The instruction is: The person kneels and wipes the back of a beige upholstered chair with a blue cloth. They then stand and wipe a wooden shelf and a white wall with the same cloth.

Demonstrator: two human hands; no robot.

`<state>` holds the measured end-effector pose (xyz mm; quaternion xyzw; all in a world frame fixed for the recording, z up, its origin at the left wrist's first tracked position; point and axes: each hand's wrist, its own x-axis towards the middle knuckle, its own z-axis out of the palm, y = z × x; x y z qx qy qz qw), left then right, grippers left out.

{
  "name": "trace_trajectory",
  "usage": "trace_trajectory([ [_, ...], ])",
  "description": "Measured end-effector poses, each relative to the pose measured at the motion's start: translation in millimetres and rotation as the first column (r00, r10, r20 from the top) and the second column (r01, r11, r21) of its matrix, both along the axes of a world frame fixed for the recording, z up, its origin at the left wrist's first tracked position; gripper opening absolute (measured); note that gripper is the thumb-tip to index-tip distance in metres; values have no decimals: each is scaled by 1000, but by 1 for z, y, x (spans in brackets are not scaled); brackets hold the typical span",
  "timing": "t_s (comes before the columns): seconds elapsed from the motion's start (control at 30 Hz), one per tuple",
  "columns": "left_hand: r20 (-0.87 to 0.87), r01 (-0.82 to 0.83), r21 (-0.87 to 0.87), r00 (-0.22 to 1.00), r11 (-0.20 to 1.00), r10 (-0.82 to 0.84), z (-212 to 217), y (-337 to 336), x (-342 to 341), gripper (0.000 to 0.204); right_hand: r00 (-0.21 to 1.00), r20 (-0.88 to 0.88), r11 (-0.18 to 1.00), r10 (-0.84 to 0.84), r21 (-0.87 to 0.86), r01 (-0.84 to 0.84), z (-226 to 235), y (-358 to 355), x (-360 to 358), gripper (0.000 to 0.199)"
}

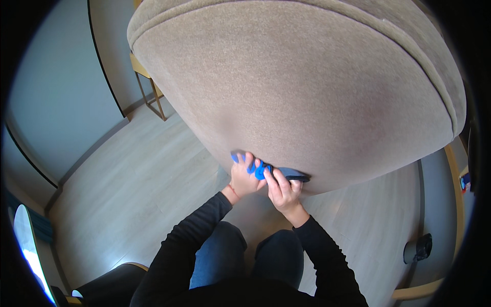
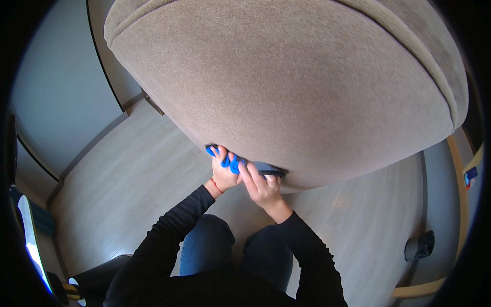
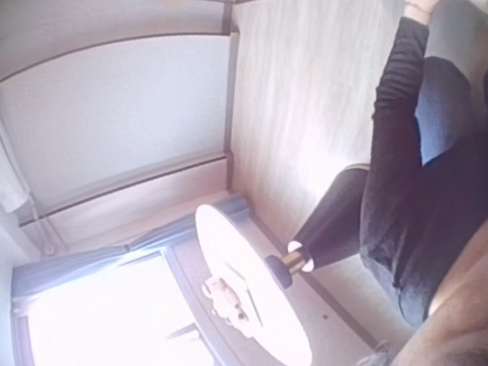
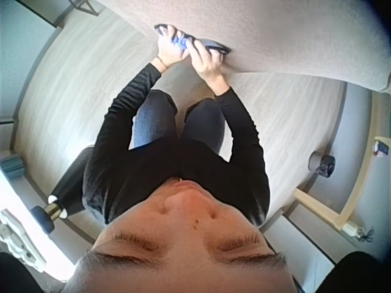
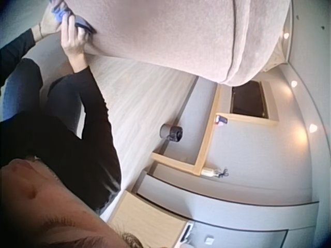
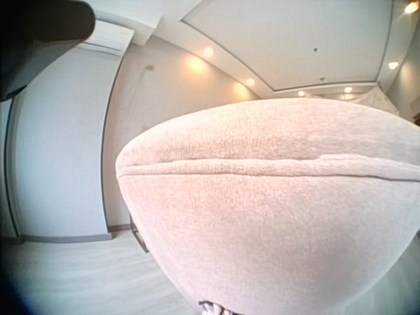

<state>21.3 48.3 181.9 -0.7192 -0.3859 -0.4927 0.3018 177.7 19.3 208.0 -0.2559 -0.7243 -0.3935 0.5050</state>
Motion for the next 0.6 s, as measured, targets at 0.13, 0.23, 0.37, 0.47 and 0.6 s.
trace_trajectory([
  [0.13, -132, 5, -113, 991, 994, -20, -33, -3, -6, 43, 991, 133, 988, -16, -153, 36, -33, -3, 21, 32],
  [0.23, 29, 24, 32, 999, 999, -25, -7, -8, 7, 46, 999, 12, 996, 42, -74, -41, -9, -6, 26, 35],
  [0.37, 211, 41, 304, 971, 952, -109, 97, -15, 33, 68, 972, -93, 960, 215, 201, -194, 79, -7, 32, 34],
  [0.47, 144, 144, 468, 961, 872, -235, 186, -23, 39, 78, 928, -201, 876, 313, 439, -200, 156, -11, 32, 31],
  [0.6, 81, 75, 481, 988, 874, -130, 236, -37, 53, 52, 916, -291, 895, 275, 425, -134, 206, -18, 32, 27],
])
